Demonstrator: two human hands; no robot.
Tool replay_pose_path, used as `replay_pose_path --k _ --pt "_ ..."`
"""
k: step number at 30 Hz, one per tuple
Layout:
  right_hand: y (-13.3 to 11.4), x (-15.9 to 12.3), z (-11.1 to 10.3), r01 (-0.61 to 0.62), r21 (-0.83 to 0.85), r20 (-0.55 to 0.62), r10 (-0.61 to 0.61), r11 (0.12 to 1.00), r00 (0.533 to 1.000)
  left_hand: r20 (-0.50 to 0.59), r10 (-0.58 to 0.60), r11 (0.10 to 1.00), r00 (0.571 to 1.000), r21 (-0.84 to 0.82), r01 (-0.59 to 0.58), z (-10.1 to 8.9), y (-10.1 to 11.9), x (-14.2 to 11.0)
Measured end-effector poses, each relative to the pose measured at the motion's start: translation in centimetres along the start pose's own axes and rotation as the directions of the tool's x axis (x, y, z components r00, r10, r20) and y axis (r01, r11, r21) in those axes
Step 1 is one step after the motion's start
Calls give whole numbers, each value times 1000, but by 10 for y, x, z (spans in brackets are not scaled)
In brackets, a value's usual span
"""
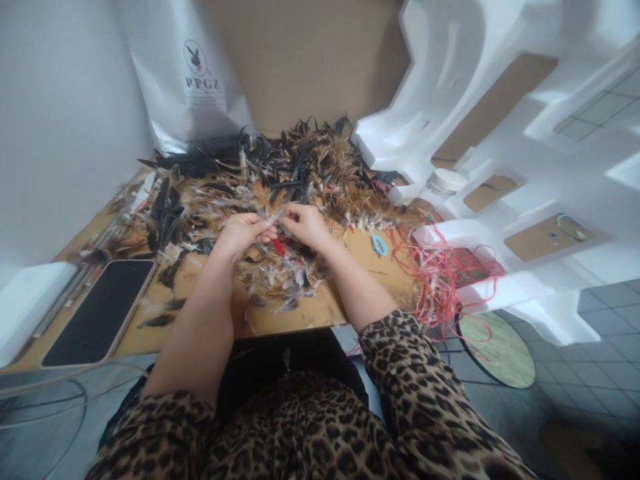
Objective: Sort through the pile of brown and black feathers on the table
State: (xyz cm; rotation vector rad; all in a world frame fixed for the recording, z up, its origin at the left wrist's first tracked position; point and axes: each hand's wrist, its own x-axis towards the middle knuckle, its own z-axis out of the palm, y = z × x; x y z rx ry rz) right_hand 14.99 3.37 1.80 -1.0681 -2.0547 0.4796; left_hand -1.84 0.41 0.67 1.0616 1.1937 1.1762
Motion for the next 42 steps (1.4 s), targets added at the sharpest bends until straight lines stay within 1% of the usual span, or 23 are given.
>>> replay_pose_path --k 4,7,10,13,14,16,17,19,21,23,25,28,30,32,35,38,40,42 --pt "0 -1 0 -17 -18 -8 17 1000 1000 19 -7 999 1000 40 6 0 -1 -1" --pt "2 0 2 -29 -16 -2 29 999 1000 7 21 995 1000 94 -22 0 -1 0" --pt "4 1 2 -42 24 22 42 999 999 -55 61 993 997 104 -55 0 1 1" --pt "1 2 -2 -27 8 66 26 1000 997 -111 59 993 992 110 -47 2 2 2" --pt "-1 1 -4 1 -21 74 0 1000 997 -117 58 991 991 127 -43 3 1 2" --pt "-8 -1 -9 91 -108 91 -81 990 993 -91 53 981 994 190 -35 5 -1 2" --pt "-12 -3 -11 144 -164 104 -128 976 986 -63 45 973 997 230 -29 7 -2 1" --pt "-20 -6 -14 255 -268 178 -212 929 961 13 19 950 1000 310 -22 11 -3 -1" --pt "-24 -8 -17 333 -322 266 -253 886 930 88 -3 929 996 368 -29 15 -3 -4" --pt "-25 -7 -19 355 -319 311 -256 879 915 131 -32 908 991 417 -26 18 -1 -7" --pt "-21 -5 -21 328 -261 311 -243 908 919 171 -28 901 985 431 -49 19 2 -10" --pt "-10 0 -24 252 -94 310 -212 963 927 221 -19 897 975 435 -81 18 4 -13" --pt "-3 2 -27 175 43 341 -179 984 923 256 -29 892 966 444 -91 19 3 -14" --pt "4 5 -29 58 183 411 -129 981 902 307 -40 888 951 446 -107 20 2 -15" --pt "13 7 -33 -129 359 518 -82 925 851 391 -44 896 919 422 -137 23 1 -17" --pt "21 8 -34 -257 487 550 -65 835 833 434 -31 914 900 377 -150 27 4 -21" --pt "25 8 -32 -323 555 544 -42 767 838 438 4 929 899 332 -166 28 8 -23" --pt "27 7 -26 -334 606 481 2 722 876 394 69 947 917 265 -185 28 10 -24"
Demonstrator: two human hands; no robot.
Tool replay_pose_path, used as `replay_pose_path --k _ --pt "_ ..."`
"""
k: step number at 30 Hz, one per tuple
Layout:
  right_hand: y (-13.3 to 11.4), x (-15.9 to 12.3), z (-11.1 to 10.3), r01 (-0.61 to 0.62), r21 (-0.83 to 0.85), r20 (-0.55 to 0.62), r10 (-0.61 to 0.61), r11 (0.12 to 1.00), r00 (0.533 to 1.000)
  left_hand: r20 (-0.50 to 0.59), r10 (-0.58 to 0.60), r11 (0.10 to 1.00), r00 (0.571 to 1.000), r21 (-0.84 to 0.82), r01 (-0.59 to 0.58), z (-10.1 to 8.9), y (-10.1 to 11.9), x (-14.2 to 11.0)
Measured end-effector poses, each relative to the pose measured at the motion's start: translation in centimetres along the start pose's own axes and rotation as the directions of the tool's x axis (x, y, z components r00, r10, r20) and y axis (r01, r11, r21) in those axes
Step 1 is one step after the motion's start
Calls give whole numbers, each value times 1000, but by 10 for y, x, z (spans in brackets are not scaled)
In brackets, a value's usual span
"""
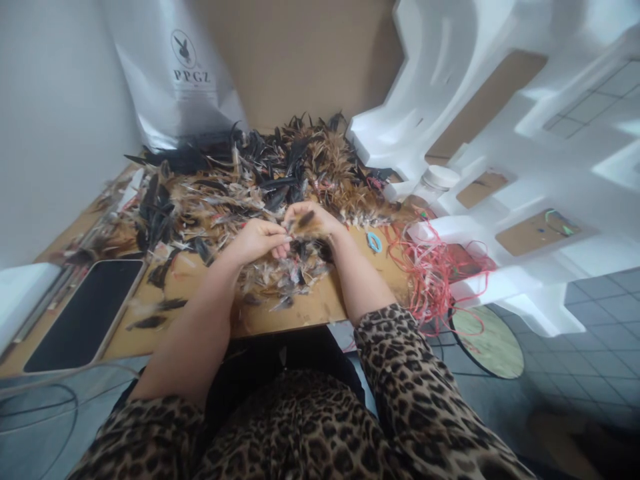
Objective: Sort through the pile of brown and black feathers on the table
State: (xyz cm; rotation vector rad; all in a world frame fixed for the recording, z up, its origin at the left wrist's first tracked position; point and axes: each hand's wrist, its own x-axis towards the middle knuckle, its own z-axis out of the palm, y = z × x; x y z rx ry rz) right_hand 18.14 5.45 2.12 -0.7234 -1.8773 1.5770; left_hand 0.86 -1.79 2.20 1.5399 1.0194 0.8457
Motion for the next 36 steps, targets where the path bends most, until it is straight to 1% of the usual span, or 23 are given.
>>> replay_pose_path --k 2,3,4,5,6,9,12,14,16,18,20,21,22,23,24,25,26,27,29,31,33,34,36 --pt "5 3 4 22 14 -141 -19 1000 990 -133 33 996 991 -76 -44 -2 -1 2" --pt "6 5 7 21 15 -208 -17 1000 978 -214 37 991 976 -117 -63 -4 -2 4" --pt "7 6 9 14 19 -262 -8 1000 965 -295 35 983 955 -161 -86 -5 -4 6" --pt "8 8 11 6 25 -301 2 1000 954 -379 22 970 925 -215 -111 -7 -7 9" --pt "8 9 13 3 22 -320 4 1000 947 -423 2 958 906 -259 -123 -9 -10 12" --pt "6 10 19 13 -78 -319 -37 997 947 -505 -50 940 862 -316 -131 -13 -19 19" --pt "4 9 27 35 -296 -225 -105 955 969 -563 -78 941 823 -313 -125 -16 -25 22" --pt "1 6 35 68 -472 -155 -159 879 975 -581 -83 960 809 -264 -91 -17 -27 23" --pt "-5 3 43 95 -646 -116 -220 758 969 -564 -71 985 823 -168 -30 -17 -29 21" --pt "-12 -1 50 111 -785 -95 -296 609 950 -510 -26 1000 860 -19 20 -17 -30 19" --pt "-19 -5 53 109 -872 -71 -345 476 936 -427 42 986 903 164 31 -16 -29 15" --pt "-21 -6 52 109 -894 -61 -358 435 932 -382 81 967 921 255 20 -15 -27 13" --pt "-22 -6 49 109 -902 -57 -366 418 929 -336 109 941 936 337 11 -14 -25 10" --pt "-22 -6 44 113 -897 -61 -372 427 926 -293 125 921 948 391 -1 -13 -22 8" --pt "-20 -5 39 121 -880 -71 -378 460 923 -231 130 911 964 411 -24 -11 -19 7" --pt "-18 -4 32 124 -849 -97 -382 513 919 -173 136 916 975 397 -58 -10 -16 5" --pt "-15 -3 25 134 -802 -120 -377 582 919 -138 151 929 979 359 -92 -8 -13 4" --pt "-11 -1 18 148 -742 -139 -365 654 921 -140 154 945 978 308 -105 -7 -10 3" --pt "-5 2 9 155 -594 -178 -317 790 931 -174 140 978 975 179 -109 -6 -6 3" --pt "-1 5 5 197 -464 -153 -297 864 942 -242 120 992 963 60 -109 -6 -5 4" --pt "0 7 8 221 -408 -147 -303 886 942 -331 103 991 938 -41 -124 -8 -7 7" --pt "0 7 11 216 -419 -166 -309 882 937 -388 85 987 918 -95 -131 -9 -9 9" --pt "-1 7 18 189 -501 -217 -333 845 918 -450 14 972 893 -203 -118 -11 -14 12"
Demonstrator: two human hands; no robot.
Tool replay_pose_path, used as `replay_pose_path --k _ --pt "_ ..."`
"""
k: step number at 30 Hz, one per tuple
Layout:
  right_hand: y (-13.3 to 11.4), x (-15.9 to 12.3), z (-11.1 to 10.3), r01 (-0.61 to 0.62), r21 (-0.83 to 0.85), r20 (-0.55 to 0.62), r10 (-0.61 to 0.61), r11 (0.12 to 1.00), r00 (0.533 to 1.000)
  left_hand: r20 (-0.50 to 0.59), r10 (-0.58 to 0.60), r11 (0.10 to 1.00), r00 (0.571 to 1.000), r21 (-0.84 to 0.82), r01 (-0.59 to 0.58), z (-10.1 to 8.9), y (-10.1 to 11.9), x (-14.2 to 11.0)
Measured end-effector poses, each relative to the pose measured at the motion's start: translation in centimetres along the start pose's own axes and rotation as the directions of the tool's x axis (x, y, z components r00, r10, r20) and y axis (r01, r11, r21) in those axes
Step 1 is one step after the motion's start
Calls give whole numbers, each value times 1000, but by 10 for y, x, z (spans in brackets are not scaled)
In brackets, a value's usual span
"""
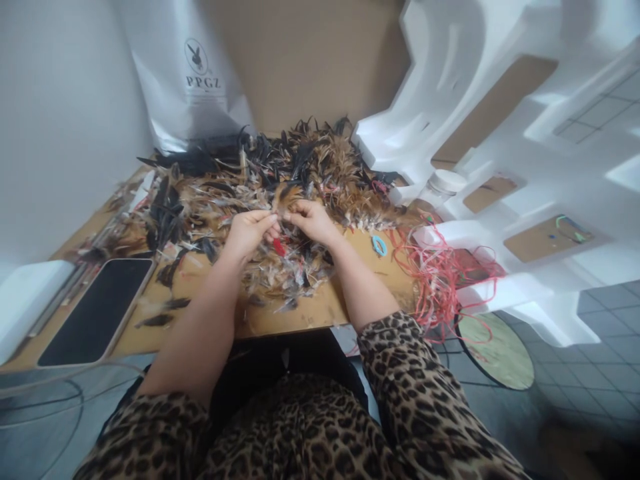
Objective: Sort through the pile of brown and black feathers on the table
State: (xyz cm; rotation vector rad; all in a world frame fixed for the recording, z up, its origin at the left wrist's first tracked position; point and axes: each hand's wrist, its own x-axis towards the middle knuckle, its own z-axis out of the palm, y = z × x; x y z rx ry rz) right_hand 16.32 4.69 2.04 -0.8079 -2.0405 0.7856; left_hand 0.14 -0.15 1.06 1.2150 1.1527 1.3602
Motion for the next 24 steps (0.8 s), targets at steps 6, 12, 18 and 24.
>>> replay_pose_path --k 6,12,18,24 --pt "-22 -10 15 105 -441 18 -109 891 994 -66 -137 988 988 -78 131 -2 -8 5" --pt "-28 -12 15 181 -603 147 -114 777 983 54 -164 959 985 245 147 -6 -7 3" --pt "-11 -7 -6 -11 -52 358 29 999 933 467 -318 935 825 298 192 -13 3 -5" --pt "-6 -9 -1 -360 586 342 181 726 922 558 -274 896 783 -148 419 -8 3 -13"
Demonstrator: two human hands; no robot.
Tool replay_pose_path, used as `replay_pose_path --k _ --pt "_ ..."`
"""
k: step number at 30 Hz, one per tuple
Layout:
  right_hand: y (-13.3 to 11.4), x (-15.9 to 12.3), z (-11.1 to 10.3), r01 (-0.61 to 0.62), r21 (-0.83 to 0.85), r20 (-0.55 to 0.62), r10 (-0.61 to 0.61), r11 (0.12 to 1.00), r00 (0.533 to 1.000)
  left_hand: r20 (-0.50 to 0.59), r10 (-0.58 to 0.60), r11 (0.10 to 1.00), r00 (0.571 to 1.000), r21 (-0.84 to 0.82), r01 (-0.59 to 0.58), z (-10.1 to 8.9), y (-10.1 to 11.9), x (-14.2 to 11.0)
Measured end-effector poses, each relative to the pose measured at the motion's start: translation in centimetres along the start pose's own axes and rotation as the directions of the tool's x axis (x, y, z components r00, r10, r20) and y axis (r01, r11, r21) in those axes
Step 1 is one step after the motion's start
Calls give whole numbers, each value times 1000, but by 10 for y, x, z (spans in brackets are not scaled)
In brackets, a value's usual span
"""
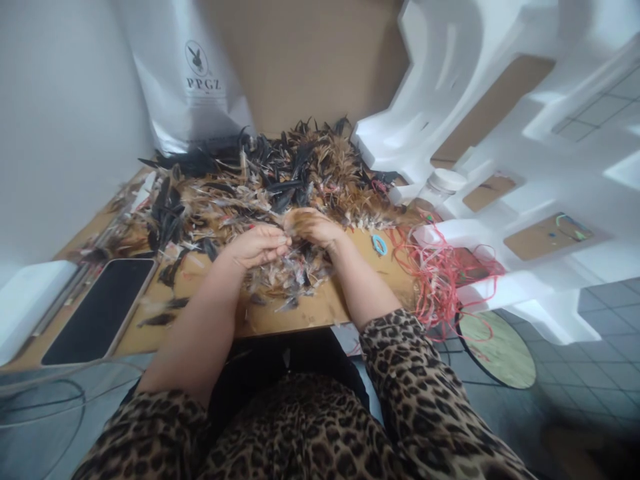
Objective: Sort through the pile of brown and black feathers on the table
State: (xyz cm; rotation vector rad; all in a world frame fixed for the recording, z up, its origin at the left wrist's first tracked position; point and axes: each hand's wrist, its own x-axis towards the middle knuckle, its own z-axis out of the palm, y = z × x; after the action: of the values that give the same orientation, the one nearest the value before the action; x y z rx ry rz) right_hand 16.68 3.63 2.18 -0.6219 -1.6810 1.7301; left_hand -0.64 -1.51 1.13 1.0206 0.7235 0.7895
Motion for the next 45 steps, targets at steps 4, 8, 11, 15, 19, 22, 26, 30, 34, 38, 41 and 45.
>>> replay_pose_path --k 4,8,11,15,19,22,26,30,34,38,41,45 --pt "11 9 14 78 197 -147 -49 977 988 37 18 938 999 -345 -4 5 -4 3" --pt "14 13 19 114 271 -184 -65 956 981 -50 38 880 998 -472 -57 8 -4 5" --pt "11 11 21 121 265 -219 -62 957 974 -129 18 880 992 -469 -77 11 -4 5" --pt "6 9 24 166 192 -239 -118 967 964 -123 7 858 992 -509 -69 16 -1 3" --pt "5 10 22 218 123 -257 -181 968 949 -74 -2 837 997 -546 -39 19 3 2" --pt "4 10 18 207 55 -312 -180 977 933 -83 -8 888 997 -459 -31 16 5 4" --pt "3 11 11 171 -32 -424 -169 985 890 -242 96 983 966 -131 -130 5 7 6" --pt "5 12 7 152 -132 -486 -198 979 851 -369 180 975 912 189 -116 -4 8 5" --pt "10 15 9 94 -140 -491 -151 986 858 -406 247 968 880 136 -209 -6 7 7" --pt "19 20 13 69 -27 -509 -73 997 858 -490 439 896 753 305 -323 -2 2 15" --pt "24 24 14 54 114 -508 11 992 862 -459 590 797 664 461 -390 4 -2 18" --pt "26 25 17 1 262 -451 122 965 884 -426 601 787 676 464 -408 8 -3 17"
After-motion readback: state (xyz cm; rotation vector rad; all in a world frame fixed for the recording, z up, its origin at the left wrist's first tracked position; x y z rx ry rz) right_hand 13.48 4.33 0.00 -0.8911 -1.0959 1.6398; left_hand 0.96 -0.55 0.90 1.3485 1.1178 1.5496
